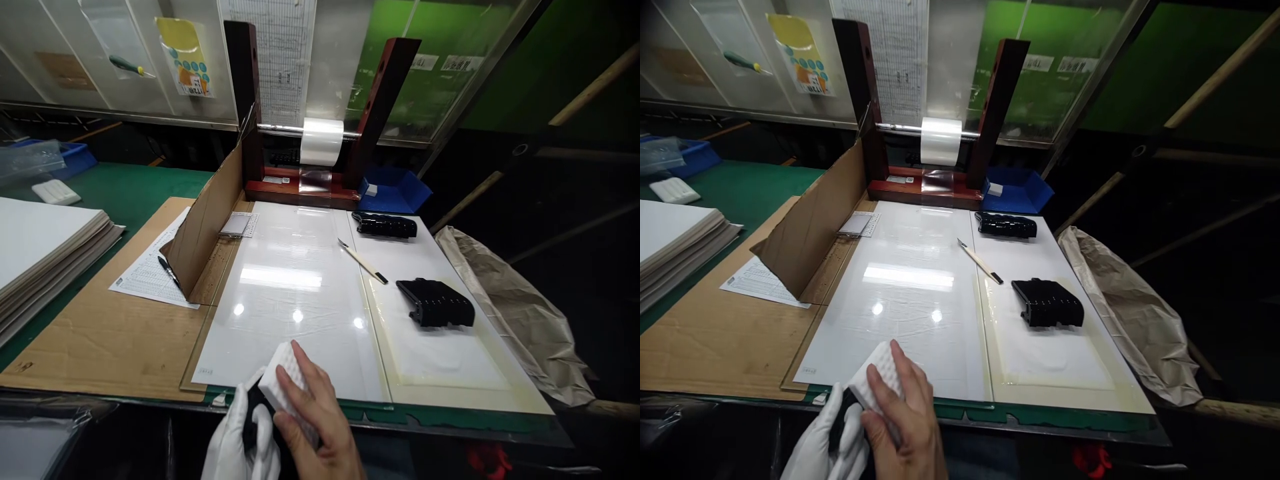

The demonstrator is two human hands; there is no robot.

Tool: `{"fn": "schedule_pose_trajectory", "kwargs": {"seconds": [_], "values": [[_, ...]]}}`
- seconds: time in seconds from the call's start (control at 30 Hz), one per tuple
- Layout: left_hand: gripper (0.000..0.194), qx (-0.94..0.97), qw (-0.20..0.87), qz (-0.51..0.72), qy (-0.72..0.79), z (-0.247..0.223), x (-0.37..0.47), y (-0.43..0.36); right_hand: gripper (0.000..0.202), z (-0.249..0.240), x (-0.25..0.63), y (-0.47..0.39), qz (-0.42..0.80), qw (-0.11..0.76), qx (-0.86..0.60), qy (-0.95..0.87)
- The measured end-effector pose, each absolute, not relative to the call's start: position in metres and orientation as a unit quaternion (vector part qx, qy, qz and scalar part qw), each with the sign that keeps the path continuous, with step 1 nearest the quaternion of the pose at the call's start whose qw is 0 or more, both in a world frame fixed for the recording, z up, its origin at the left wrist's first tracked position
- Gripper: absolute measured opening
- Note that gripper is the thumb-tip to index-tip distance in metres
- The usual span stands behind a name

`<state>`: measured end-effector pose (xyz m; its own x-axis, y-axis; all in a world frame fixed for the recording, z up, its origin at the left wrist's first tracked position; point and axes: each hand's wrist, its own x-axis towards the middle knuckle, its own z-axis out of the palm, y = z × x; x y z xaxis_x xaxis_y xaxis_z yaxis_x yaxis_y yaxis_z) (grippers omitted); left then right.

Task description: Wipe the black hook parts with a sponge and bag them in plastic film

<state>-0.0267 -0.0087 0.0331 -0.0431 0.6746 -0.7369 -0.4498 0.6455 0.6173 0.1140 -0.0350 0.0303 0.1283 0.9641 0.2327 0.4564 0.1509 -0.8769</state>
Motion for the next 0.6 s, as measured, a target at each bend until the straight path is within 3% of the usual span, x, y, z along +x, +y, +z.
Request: {"fn": "schedule_pose_trajectory", "kwargs": {"seconds": [0.23,0.6], "values": [[0.024,0.1,0.73,0.367,0.567,0.021,-0.021,-0.016,0.055,0.039,0.156,-0.016,0.133,0.391,-0.485,-0.771],[0.045,0.053,0.754,0.319,0.571,0.032,-0.028,-0.026,0.049,0.04,0.154,-0.015,0.146,0.327,-0.553,-0.753]]}}
